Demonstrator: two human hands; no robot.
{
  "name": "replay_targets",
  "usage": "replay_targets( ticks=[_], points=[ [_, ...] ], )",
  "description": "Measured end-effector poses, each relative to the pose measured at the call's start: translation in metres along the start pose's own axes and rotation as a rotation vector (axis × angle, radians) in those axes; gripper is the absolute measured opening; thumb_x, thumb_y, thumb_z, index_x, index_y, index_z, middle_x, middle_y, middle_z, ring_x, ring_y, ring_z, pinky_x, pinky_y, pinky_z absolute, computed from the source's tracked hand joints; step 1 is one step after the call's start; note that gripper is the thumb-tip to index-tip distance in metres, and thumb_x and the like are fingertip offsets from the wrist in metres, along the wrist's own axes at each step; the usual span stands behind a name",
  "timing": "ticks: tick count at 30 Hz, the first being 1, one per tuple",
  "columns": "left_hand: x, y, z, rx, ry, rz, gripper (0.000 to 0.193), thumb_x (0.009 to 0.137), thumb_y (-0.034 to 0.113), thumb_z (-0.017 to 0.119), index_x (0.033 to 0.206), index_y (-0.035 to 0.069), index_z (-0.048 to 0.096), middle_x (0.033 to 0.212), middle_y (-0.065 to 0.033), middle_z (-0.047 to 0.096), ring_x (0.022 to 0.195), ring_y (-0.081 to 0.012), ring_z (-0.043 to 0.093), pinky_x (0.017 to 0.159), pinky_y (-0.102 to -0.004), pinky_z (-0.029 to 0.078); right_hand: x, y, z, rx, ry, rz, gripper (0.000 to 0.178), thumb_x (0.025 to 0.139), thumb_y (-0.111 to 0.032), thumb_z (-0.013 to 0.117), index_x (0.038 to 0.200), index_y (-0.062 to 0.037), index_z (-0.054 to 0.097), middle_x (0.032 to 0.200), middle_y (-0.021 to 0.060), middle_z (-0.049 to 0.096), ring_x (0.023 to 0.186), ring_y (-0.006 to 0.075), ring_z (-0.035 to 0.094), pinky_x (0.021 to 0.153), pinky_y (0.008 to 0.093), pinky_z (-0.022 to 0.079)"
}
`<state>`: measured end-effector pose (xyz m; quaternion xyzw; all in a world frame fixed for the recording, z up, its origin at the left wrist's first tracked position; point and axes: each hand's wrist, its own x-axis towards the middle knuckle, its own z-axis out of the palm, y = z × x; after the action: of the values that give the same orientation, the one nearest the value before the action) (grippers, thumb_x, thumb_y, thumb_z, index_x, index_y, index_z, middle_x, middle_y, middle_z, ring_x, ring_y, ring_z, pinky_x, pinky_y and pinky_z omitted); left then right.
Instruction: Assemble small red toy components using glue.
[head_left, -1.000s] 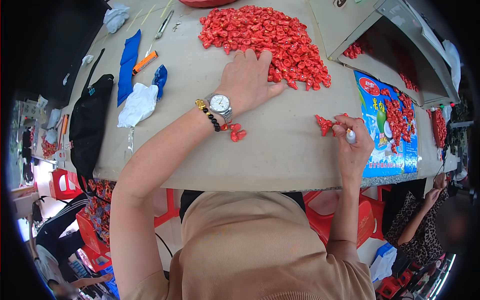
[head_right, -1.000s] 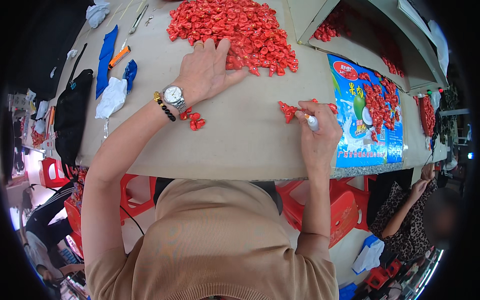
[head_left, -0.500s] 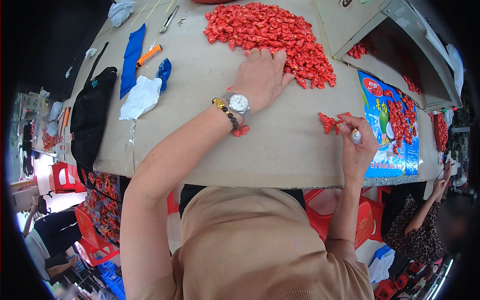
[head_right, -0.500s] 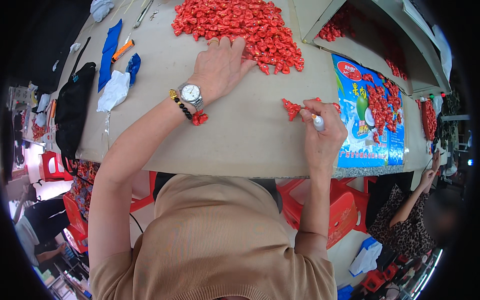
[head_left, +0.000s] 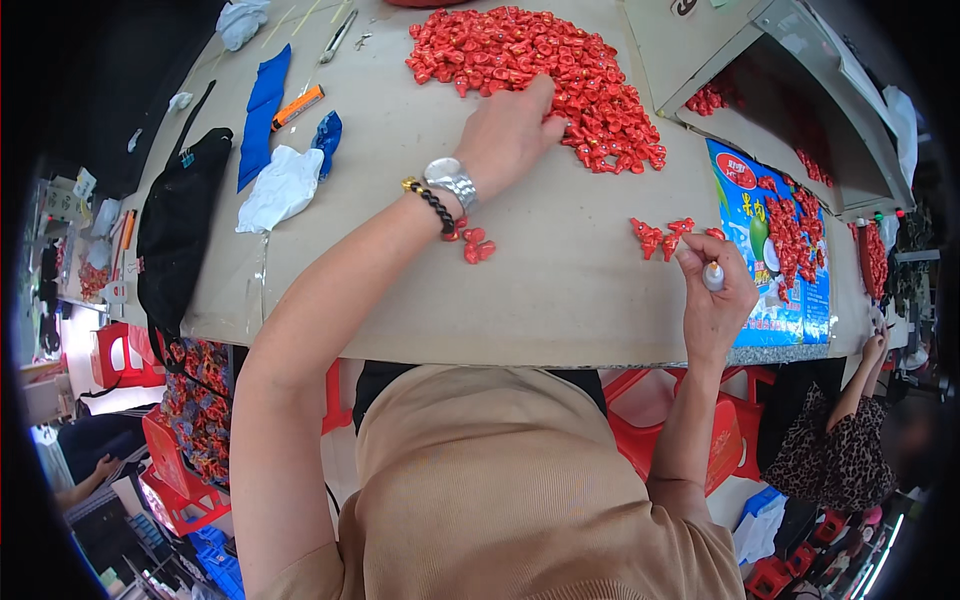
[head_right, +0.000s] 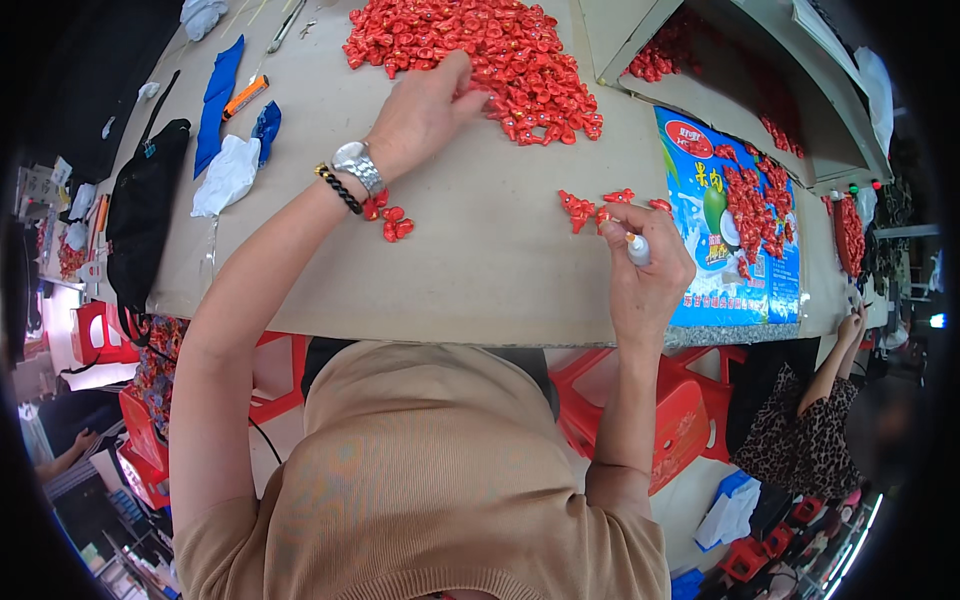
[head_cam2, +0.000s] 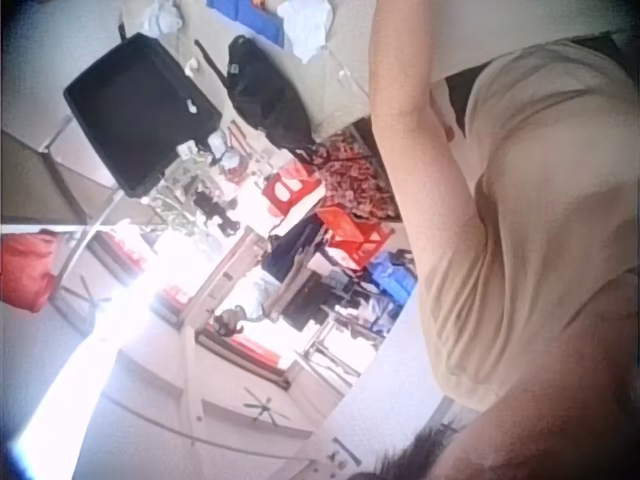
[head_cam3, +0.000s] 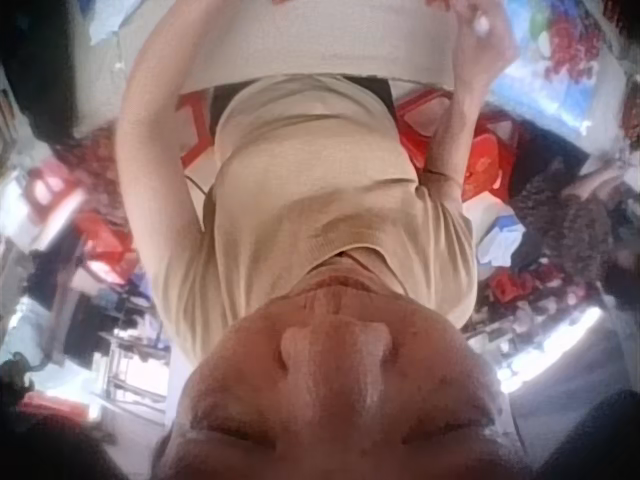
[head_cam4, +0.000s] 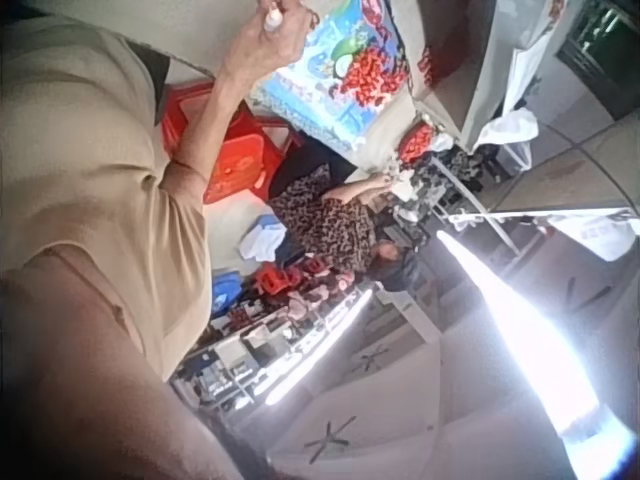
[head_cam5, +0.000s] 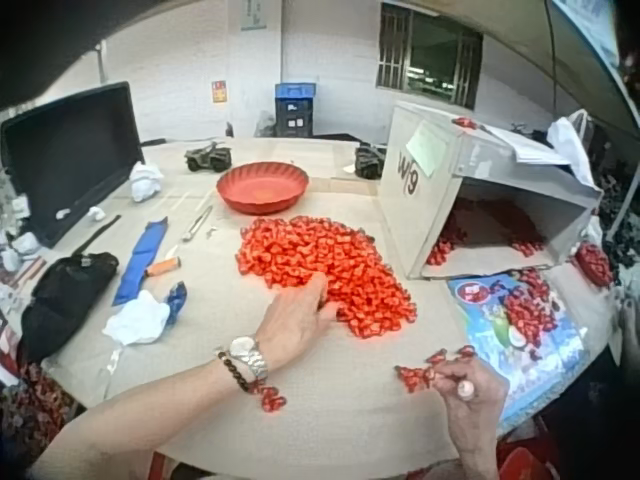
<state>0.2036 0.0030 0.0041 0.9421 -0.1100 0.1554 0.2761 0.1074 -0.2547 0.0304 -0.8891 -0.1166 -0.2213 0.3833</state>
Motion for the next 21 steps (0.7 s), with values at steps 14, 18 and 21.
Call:
replay_targets(
  ticks=[14,18,21],
  points=[
    [0.002,-0.022,-0.036,-1.107,0.046,-0.545,0.013,0.089,0.015,0.06,0.088,0.007,0.05,0.074,-0.0028,0.058,0.054,-0.011,0.05,0.039,-0.0232,0.032,-0.001,-0.027,0.008,0.037,-0.031,-0.074,0.012,0.077,0.0,0.071,0.089,-0.0015,0.067,0.08,0.0073,0.064,0.069,0.016,0.059,0.061,0.0264,0.046],
    [-0.035,-0.015,-0.067,-1.705,-0.081,-0.527,0.012,0.094,0.019,0.056,0.095,0.007,0.052,0.082,-0.0034,0.058,0.058,-0.0093,0.048,0.036,-0.0181,0.029,-0.006,-0.039,0.018,0.316,-0.129,0.12,0.015,0.076,0.004,0.07,0.091,-0.0014,0.066,0.078,0.003,0.063,0.072,0.0097,0.057,0.065,0.0217,0.045],
    [-0.078,-0.001,-0.068,-2.082,-0.108,-0.573,0.019,0.097,0.023,0.052,0.101,0.004,0.052,0.089,-0.0059,0.058,0.064,-0.0107,0.046,0.037,-0.0189,0.032,-0.007,-0.048,0.028,0.604,-0.28,0.344,0.022,0.076,0.005,0.069,0.096,-0.0009,0.065,0.079,0.0002,0.061,0.073,0.0065,0.055,0.067,0.0191,0.045]
  ],
)
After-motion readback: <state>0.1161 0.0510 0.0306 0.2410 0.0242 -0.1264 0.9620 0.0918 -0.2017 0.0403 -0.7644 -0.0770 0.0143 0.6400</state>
